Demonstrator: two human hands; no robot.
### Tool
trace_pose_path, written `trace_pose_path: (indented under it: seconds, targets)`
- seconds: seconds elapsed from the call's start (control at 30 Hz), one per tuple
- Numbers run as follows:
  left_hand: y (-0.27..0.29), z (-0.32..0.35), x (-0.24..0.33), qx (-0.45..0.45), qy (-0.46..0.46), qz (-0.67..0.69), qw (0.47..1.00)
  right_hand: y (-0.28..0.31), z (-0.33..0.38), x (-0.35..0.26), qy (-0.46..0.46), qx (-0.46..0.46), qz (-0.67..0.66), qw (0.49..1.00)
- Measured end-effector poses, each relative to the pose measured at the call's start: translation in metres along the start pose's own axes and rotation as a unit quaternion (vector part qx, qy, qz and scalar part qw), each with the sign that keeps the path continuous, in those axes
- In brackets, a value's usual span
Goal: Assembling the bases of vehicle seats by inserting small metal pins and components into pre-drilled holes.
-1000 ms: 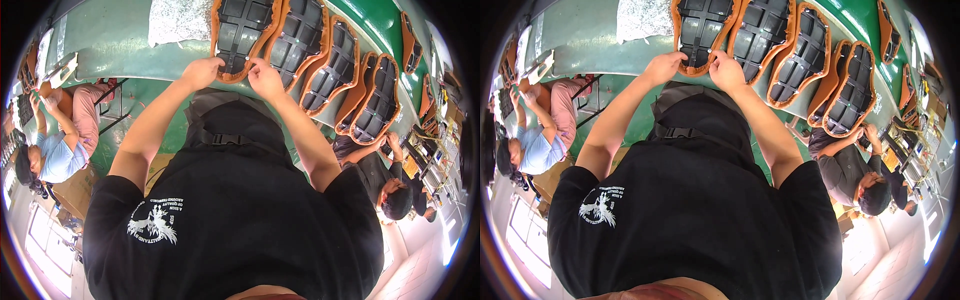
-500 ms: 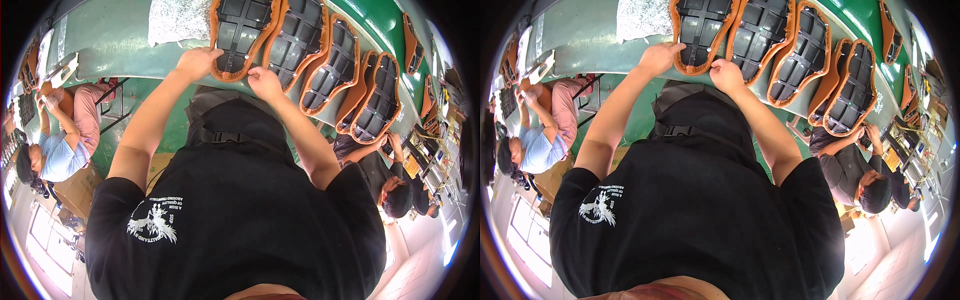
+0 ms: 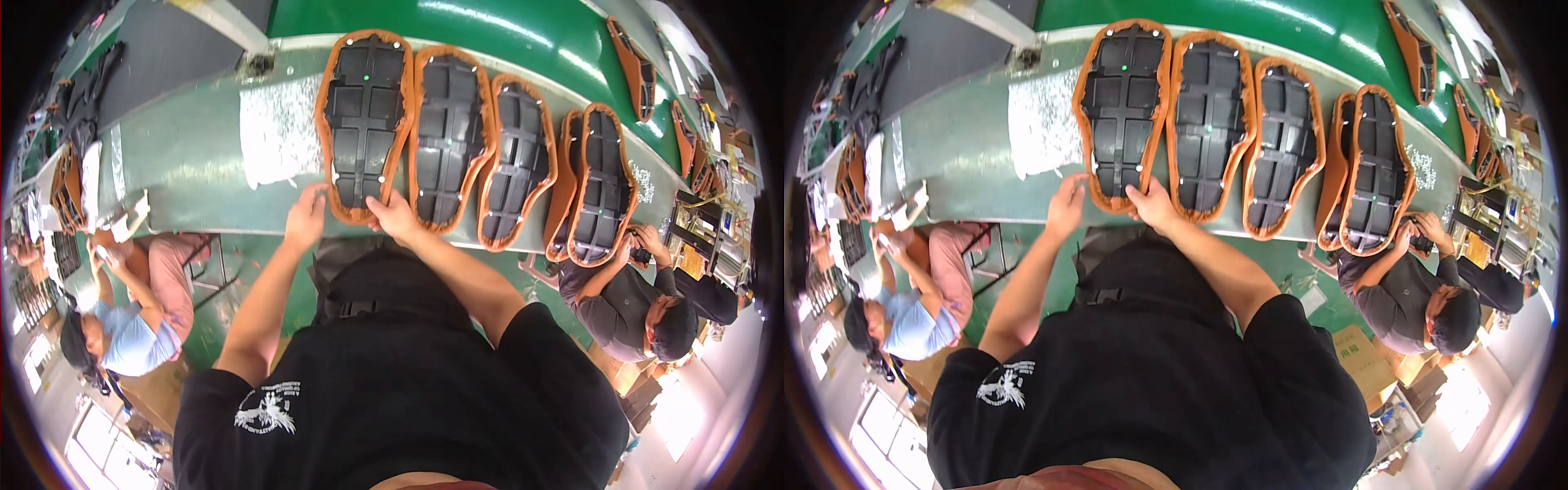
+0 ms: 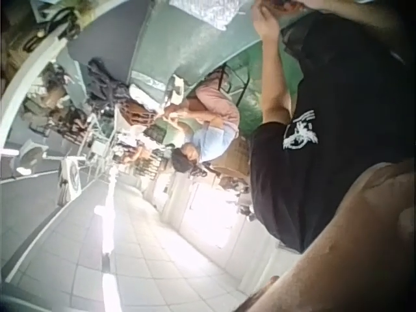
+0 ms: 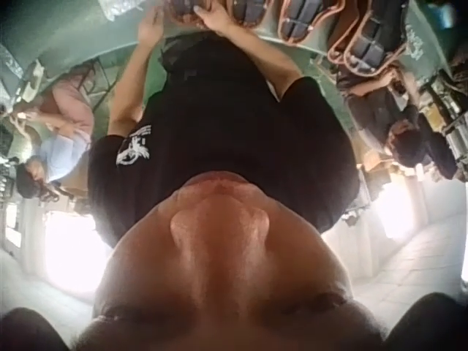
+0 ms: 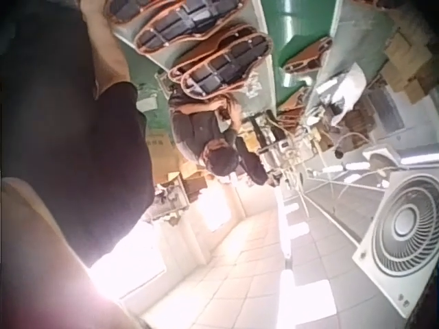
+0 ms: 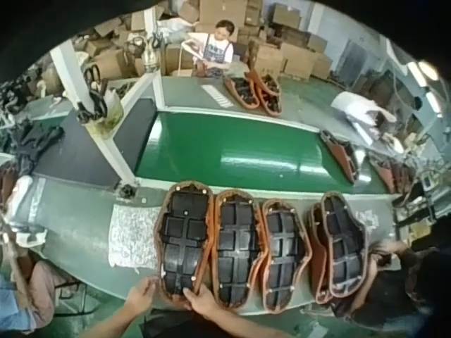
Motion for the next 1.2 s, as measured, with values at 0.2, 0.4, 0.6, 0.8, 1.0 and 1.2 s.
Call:
trace_pose_path:
  seconds: [0.2, 0.4, 0.6, 0.8, 1.0, 1.2]
  targets:
    - [0.009, -0.016, -0.041, 0.03, 0.087, 0.34, 0.936, 0.008, -0.046, -0.117, 0.097, 0.016, -0.098, 0.99]
    - [-0.002, -0.044, -0.001, -0.085, 0.214, 0.524, 0.82, 0.069, -0.157, -0.263, 0.201, 0.097, -0.114, 0.968]
    - [-0.013, -0.08, 0.046, -0.127, 0.25, 0.649, 0.707, 0.041, -0.134, -0.295, 0.243, 0.112, 0.409, 0.872]
    - [-0.043, -0.105, 0.08, -0.119, 0.224, 0.676, 0.691, -0.013, 0.004, -0.226, 0.493, 0.065, 0.601, 0.625]
    - [-0.09, -0.079, 0.082, -0.187, 0.274, 0.647, 0.687, 0.022, 0.031, -0.195, 0.434, 0.065, 0.634, 0.637]
    - [-0.099, -0.081, 0.103, -0.197, 0.265, 0.627, 0.705, 0.057, 0.041, -0.203, 0.48, 0.081, 0.514, 0.706]
Point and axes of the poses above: each hand's wrist, its own z-axis away from the middle knuckle, its own y-axis out of the back of the hand, x = y × z, the point moved 6 cm from there along -z, towards the middle knuckle, and after that the axes turned 12 degrees about z, right-handed, at the moved point
